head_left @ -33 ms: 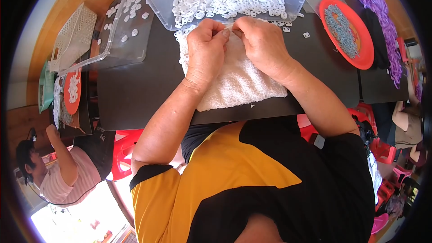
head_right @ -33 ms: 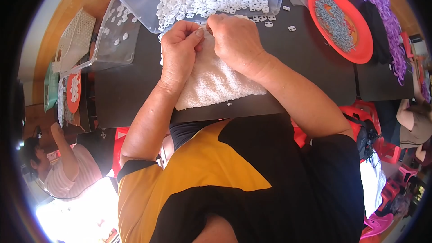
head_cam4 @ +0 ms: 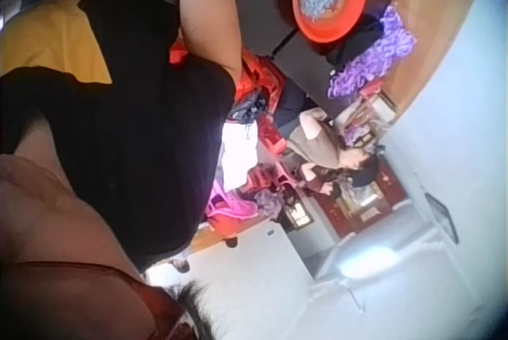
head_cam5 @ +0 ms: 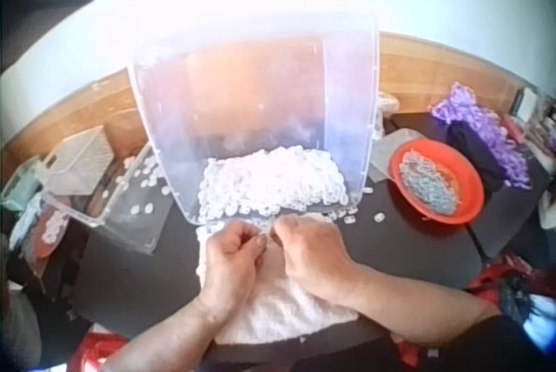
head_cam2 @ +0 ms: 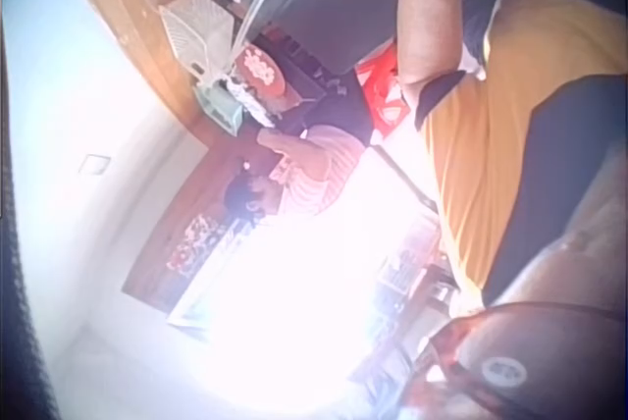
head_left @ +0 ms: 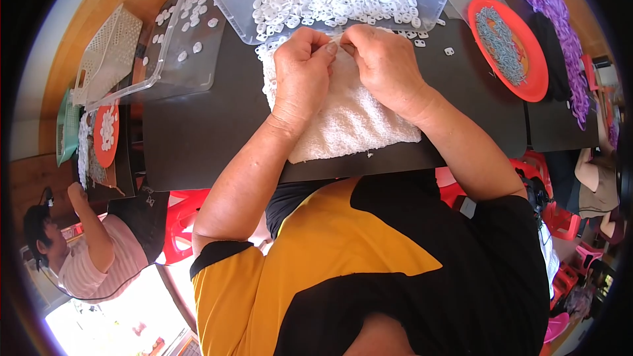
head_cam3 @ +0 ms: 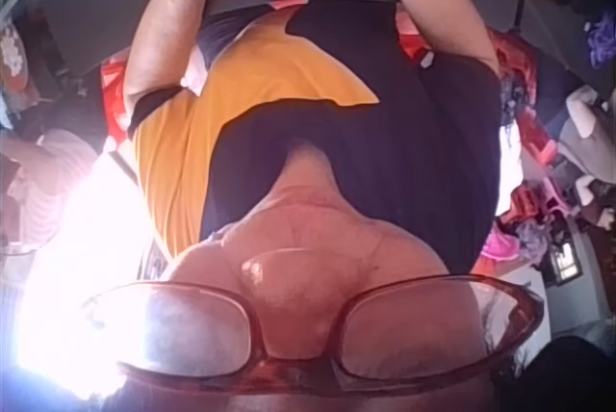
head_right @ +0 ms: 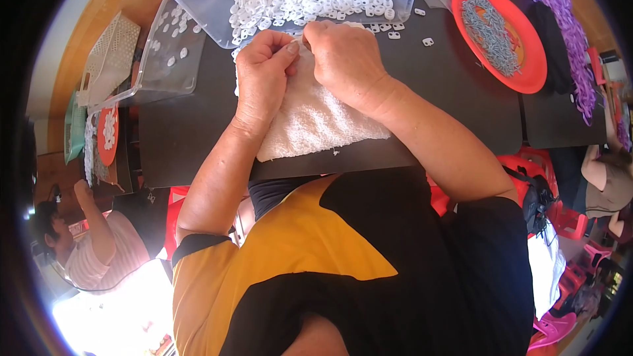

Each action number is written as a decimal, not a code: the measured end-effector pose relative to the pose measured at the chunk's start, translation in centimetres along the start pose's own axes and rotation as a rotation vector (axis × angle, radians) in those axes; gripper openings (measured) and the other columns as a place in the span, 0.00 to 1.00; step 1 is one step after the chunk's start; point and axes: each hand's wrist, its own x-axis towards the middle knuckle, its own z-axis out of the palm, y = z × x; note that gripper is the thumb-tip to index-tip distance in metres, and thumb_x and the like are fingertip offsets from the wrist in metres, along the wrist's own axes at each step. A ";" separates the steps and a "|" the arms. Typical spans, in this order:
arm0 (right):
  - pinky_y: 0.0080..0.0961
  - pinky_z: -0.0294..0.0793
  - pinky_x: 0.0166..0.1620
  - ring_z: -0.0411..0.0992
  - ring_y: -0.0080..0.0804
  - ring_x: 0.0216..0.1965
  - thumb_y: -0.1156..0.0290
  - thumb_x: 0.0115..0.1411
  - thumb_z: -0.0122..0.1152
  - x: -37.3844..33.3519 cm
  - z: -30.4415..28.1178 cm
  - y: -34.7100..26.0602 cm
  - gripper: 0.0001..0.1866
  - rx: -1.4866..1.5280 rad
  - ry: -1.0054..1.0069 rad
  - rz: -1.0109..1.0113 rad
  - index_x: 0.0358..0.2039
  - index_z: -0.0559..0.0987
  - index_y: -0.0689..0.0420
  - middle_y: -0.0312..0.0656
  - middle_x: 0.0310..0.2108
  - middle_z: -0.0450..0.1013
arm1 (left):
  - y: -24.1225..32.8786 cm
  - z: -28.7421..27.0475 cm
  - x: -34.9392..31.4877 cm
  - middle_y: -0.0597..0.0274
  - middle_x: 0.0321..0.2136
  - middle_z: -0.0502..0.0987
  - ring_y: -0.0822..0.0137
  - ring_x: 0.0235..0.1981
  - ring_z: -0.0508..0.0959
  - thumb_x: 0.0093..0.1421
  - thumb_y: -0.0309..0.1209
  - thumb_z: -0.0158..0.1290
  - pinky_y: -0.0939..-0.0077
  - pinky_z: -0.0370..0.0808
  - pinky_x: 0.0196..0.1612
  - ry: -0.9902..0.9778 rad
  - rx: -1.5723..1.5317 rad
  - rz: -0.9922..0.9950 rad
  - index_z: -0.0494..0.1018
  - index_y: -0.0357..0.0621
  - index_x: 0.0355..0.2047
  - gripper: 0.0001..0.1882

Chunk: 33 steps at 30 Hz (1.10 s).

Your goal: Picking up and inspecting small white plastic rings from a container and placing them on a towel.

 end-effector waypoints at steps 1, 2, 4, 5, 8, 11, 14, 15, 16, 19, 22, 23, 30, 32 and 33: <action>0.37 0.73 0.33 0.75 0.46 0.31 0.78 0.55 0.55 0.0 0.0 0.0 0.04 0.001 -0.001 0.001 0.32 0.75 0.58 0.43 0.29 0.76 | 0.1 0.0 0.0 0.69 0.23 0.73 0.79 0.22 0.69 0.61 0.23 0.54 0.84 0.67 0.26 0.000 0.010 -0.003 0.73 0.36 0.31 0.03; 0.37 0.73 0.33 0.75 0.46 0.31 0.78 0.54 0.55 0.0 0.1 0.0 0.03 -0.014 0.008 -0.004 0.31 0.74 0.58 0.43 0.29 0.76 | 0.1 0.1 0.0 0.69 0.23 0.73 0.79 0.22 0.69 0.61 0.23 0.54 0.84 0.68 0.26 -0.001 0.021 -0.007 0.73 0.36 0.31 0.03; 0.37 0.73 0.33 0.75 0.46 0.31 0.78 0.54 0.55 0.0 0.2 -0.2 0.03 -0.033 0.015 -0.007 0.30 0.74 0.58 0.43 0.28 0.76 | -0.2 0.0 0.0 0.69 0.22 0.73 0.79 0.22 0.69 0.61 0.23 0.54 0.84 0.68 0.26 -0.003 0.038 0.012 0.73 0.36 0.31 0.03; 0.37 0.72 0.32 0.75 0.46 0.31 0.78 0.53 0.55 -0.1 0.2 -0.3 0.02 -0.039 0.024 -0.007 0.29 0.74 0.58 0.43 0.28 0.75 | -0.3 0.0 0.0 0.69 0.22 0.73 0.79 0.22 0.69 0.61 0.23 0.54 0.84 0.68 0.26 -0.005 0.057 0.030 0.73 0.36 0.31 0.03; 0.38 0.72 0.31 0.74 0.46 0.29 0.79 0.52 0.55 -0.1 0.4 -0.4 0.03 -0.041 0.038 -0.006 0.28 0.73 0.58 0.43 0.27 0.75 | -0.8 0.0 0.1 0.69 0.22 0.73 0.79 0.22 0.69 0.60 0.23 0.54 0.84 0.68 0.26 0.007 0.144 0.097 0.73 0.36 0.30 0.03; 0.39 0.71 0.31 0.73 0.45 0.28 0.77 0.48 0.56 -0.3 0.9 -0.1 0.04 -0.039 0.073 -0.024 0.26 0.73 0.57 0.43 0.25 0.74 | -0.7 0.3 0.1 0.69 0.22 0.73 0.79 0.22 0.68 0.60 0.22 0.55 0.84 0.68 0.26 0.024 0.164 0.106 0.74 0.36 0.30 0.03; 0.41 0.70 0.31 0.72 0.45 0.27 0.76 0.44 0.57 -0.2 1.3 0.2 0.05 -0.031 0.111 -0.052 0.25 0.73 0.57 0.42 0.23 0.72 | -0.6 0.5 0.1 0.61 0.20 0.74 0.73 0.22 0.71 0.57 0.21 0.55 0.75 0.71 0.28 0.051 0.114 0.084 0.73 0.35 0.27 0.03; 0.41 0.69 0.31 0.72 0.46 0.27 0.76 0.43 0.57 -0.2 1.4 0.2 0.05 -0.024 0.122 -0.063 0.24 0.72 0.57 0.42 0.23 0.72 | -0.7 0.4 0.1 0.61 0.20 0.74 0.73 0.22 0.71 0.57 0.21 0.55 0.75 0.71 0.28 0.051 0.114 0.084 0.73 0.35 0.27 0.03; 0.41 0.69 0.31 0.72 0.46 0.27 0.76 0.43 0.57 -0.2 1.5 0.2 0.05 -0.024 0.122 -0.063 0.24 0.72 0.57 0.42 0.23 0.72 | -0.8 0.4 0.2 0.60 0.20 0.74 0.73 0.22 0.71 0.56 0.21 0.55 0.75 0.71 0.28 0.053 0.116 0.087 0.73 0.35 0.27 0.03; 0.42 0.68 0.30 0.71 0.47 0.26 0.76 0.43 0.57 -0.1 1.5 0.0 0.05 0.010 0.130 -0.070 0.23 0.72 0.57 0.43 0.22 0.72 | -0.9 0.5 0.1 0.60 0.20 0.74 0.72 0.22 0.71 0.56 0.20 0.55 0.74 0.71 0.28 0.061 0.118 0.096 0.72 0.35 0.26 0.03; 0.39 0.70 0.30 0.73 0.48 0.27 0.80 0.51 0.55 -0.1 1.1 -0.3 0.03 0.001 0.125 -0.076 0.27 0.73 0.58 0.44 0.25 0.74 | -0.9 0.6 0.0 0.64 0.20 0.73 0.75 0.22 0.69 0.58 0.21 0.55 0.78 0.69 0.26 0.044 0.144 0.108 0.73 0.36 0.27 0.03; 0.41 0.69 0.30 0.72 0.48 0.27 0.79 0.49 0.55 -0.2 1.3 -0.2 0.02 0.032 0.133 -0.063 0.25 0.72 0.58 0.44 0.23 0.72 | -0.9 0.6 0.0 0.69 0.21 0.72 0.79 0.21 0.68 0.61 0.22 0.54 0.82 0.67 0.25 0.019 0.172 0.109 0.73 0.37 0.28 0.04; 0.35 0.73 0.35 0.76 0.44 0.31 0.77 0.51 0.54 0.9 -0.5 0.5 0.09 0.404 -0.133 0.183 0.34 0.78 0.61 0.48 0.29 0.77 | -1.7 0.7 0.2 0.67 0.19 0.71 0.78 0.20 0.68 0.59 0.21 0.54 0.80 0.67 0.24 0.062 0.182 0.187 0.72 0.36 0.28 0.03; 0.19 0.70 0.35 0.70 0.20 0.28 0.81 0.55 0.55 1.9 -1.7 0.9 0.10 0.504 -0.211 0.267 0.38 0.79 0.61 0.34 0.26 0.75 | -2.3 0.5 0.4 0.66 0.19 0.72 0.76 0.21 0.69 0.58 0.22 0.55 0.78 0.68 0.25 0.057 0.185 0.202 0.72 0.36 0.28 0.03; 0.18 0.70 0.34 0.69 0.19 0.28 0.81 0.55 0.56 2.5 -1.8 0.7 0.10 0.487 -0.173 0.258 0.38 0.79 0.61 0.33 0.26 0.75 | -2.2 0.5 0.4 0.66 0.19 0.72 0.76 0.21 0.69 0.58 0.22 0.55 0.78 0.68 0.25 0.066 0.177 0.207 0.72 0.36 0.28 0.03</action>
